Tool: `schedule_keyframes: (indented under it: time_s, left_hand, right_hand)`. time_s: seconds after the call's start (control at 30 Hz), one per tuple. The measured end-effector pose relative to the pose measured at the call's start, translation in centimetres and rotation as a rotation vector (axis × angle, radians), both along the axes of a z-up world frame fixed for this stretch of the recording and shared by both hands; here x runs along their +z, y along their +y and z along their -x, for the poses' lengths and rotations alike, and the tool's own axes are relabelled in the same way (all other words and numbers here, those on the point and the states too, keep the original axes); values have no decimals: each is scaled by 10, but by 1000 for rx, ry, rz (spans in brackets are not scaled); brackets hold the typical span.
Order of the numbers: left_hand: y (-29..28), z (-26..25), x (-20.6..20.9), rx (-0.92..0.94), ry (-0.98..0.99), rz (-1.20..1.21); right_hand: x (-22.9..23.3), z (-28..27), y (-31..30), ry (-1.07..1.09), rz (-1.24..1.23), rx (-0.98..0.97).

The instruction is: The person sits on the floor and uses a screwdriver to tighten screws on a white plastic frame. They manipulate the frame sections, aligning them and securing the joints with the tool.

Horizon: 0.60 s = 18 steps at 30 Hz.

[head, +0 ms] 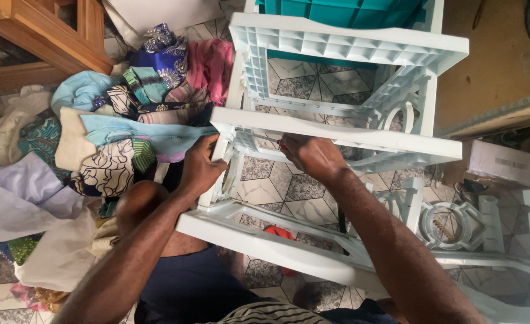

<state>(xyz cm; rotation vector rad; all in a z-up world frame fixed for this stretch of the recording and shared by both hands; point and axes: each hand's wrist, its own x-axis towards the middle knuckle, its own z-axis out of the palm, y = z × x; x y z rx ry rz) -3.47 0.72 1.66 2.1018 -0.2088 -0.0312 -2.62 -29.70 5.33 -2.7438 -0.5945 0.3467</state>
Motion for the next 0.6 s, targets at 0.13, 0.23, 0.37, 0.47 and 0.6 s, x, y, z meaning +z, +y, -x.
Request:
schedule_keyframes:
  time_s: [0.13, 0.23, 0.37, 0.47, 0.6]
  left_hand:
    - [-1, -3, -3, -5, -71, -42]
    - [2, -5, -7, -18, -110, -40]
    - [8, -11, -13, 33, -18, 12]
    - [14, -18, -13, -2, -47, 43]
    - [18, -18, -15, -19, -71, 79]
  right_hand:
    - [8, 4, 3, -101, 48, 39]
    - [10, 6, 3, -44, 271, 78]
    - [8, 22, -17, -387, 628, 331]
    - [12, 30, -21, -328, 481, 266]
    - [24, 40, -18, -610, -164, 189]
